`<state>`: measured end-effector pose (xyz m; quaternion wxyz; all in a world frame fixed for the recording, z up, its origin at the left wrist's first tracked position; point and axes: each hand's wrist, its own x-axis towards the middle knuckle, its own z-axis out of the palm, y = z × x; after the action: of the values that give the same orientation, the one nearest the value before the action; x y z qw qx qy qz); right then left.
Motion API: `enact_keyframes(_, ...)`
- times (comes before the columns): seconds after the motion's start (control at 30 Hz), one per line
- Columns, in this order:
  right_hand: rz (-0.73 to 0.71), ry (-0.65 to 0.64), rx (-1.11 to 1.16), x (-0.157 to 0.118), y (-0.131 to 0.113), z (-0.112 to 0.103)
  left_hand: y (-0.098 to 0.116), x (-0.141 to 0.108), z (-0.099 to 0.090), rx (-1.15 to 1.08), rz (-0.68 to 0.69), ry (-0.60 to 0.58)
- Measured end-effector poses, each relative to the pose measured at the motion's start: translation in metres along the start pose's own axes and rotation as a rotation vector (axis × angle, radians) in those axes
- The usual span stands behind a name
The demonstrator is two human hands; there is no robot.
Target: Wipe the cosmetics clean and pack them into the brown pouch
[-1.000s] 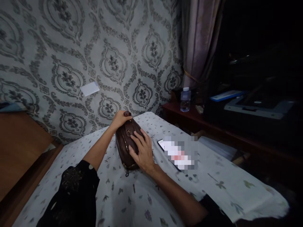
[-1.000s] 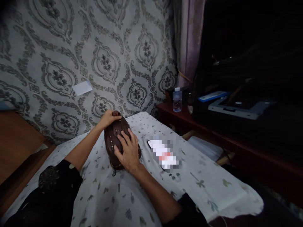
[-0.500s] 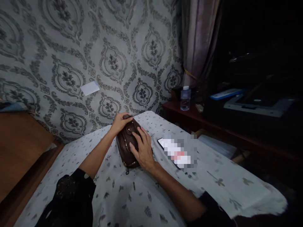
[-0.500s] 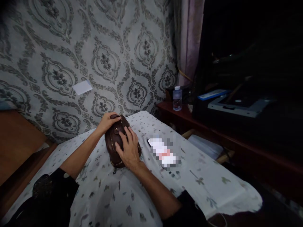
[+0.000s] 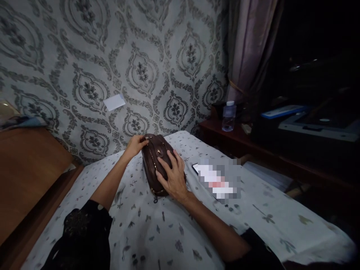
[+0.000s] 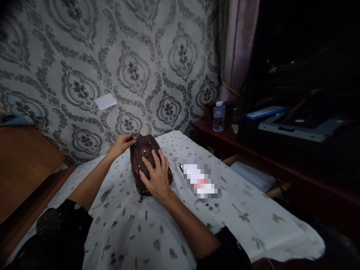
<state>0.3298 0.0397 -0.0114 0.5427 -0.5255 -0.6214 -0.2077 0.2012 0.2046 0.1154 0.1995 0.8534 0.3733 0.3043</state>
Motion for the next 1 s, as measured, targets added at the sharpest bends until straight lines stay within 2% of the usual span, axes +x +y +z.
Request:
enact_keyframes(0.23, 0.004, -0.021, -0.014, 0.001, 0.002, 0.000, 0.009, -0.011, 0.001, 0.124, 0.031, 0.092)
enact_keyframes(0.53, 0.014, -0.011, -0.013, 0.003, 0.004, -0.002, 0.017, -0.032, 0.003, 0.133, 0.076, -0.005)
enact_keyframes(0.7, 0.012, 0.006, 0.003, 0.000, 0.004, -0.002, 0.028, -0.026, 0.002, 0.197, 0.090, -0.034)
enact_keyframes(0.9, 0.086, 0.056, 0.094, -0.011, 0.002, -0.001, 0.049, -0.009, 0.023, 0.213, 0.174, -0.091)
enact_keyframes(1.0, 0.070, 0.068, 0.095, -0.013, 0.003, 0.000, 0.056, -0.004, 0.036, 0.232, 0.179, -0.104)
